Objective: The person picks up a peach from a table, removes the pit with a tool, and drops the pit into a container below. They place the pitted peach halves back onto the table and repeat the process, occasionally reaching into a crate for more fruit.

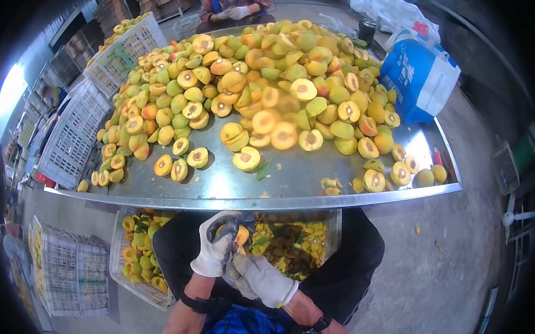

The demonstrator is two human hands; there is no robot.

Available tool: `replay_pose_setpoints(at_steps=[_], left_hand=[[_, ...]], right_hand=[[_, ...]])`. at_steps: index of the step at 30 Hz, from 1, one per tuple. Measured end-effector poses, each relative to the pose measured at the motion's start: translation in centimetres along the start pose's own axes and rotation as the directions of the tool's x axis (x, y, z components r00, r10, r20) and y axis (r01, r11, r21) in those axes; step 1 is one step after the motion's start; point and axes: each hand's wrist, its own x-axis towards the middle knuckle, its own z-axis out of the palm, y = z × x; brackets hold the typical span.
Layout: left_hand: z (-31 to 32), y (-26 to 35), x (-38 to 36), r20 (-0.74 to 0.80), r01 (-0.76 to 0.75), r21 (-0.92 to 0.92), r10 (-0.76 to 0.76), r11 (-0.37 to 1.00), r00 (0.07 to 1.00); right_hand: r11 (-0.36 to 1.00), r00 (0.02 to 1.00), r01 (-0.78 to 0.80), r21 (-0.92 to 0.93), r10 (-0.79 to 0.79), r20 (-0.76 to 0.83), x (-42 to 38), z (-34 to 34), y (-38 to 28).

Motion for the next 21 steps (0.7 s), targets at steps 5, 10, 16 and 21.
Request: replay_pose_setpoints(at_steps=[5, 10, 16, 21], left_hand=[[-1.9, -1.8, 0.6, 0.251, 0.244, -0.329, -0.165, 0.912, 0.954], [-0.8, -3.0, 0.3, 0.131, 0.219, -0.444, -0.179, 0.869, 0.975], [0.0, -4.3, -0.5, -0.008, 0.194, -0.461, -0.222, 0.866, 0.975], [2.0, -3.0, -2.6, -0.203, 0.103, -0.306, -0.17, 0.947, 0.964]], right_hand=[[0.973, 0.992, -0.049, 0.224, 0.021, 0.124, 0.2, -0.6, 1.7], [0.948, 0.991, 0.0, 0.317, -0.043, 0.126, 0.6, -0.6, 2.6], [0.994, 1.0, -0.019, -0.103, 0.021, 0.021, -0.3, -1.5, 2.0], [0.98, 0.994, 0.111, -0.165, -0.112, 0.004, -1.2, -1.1, 2.5]])
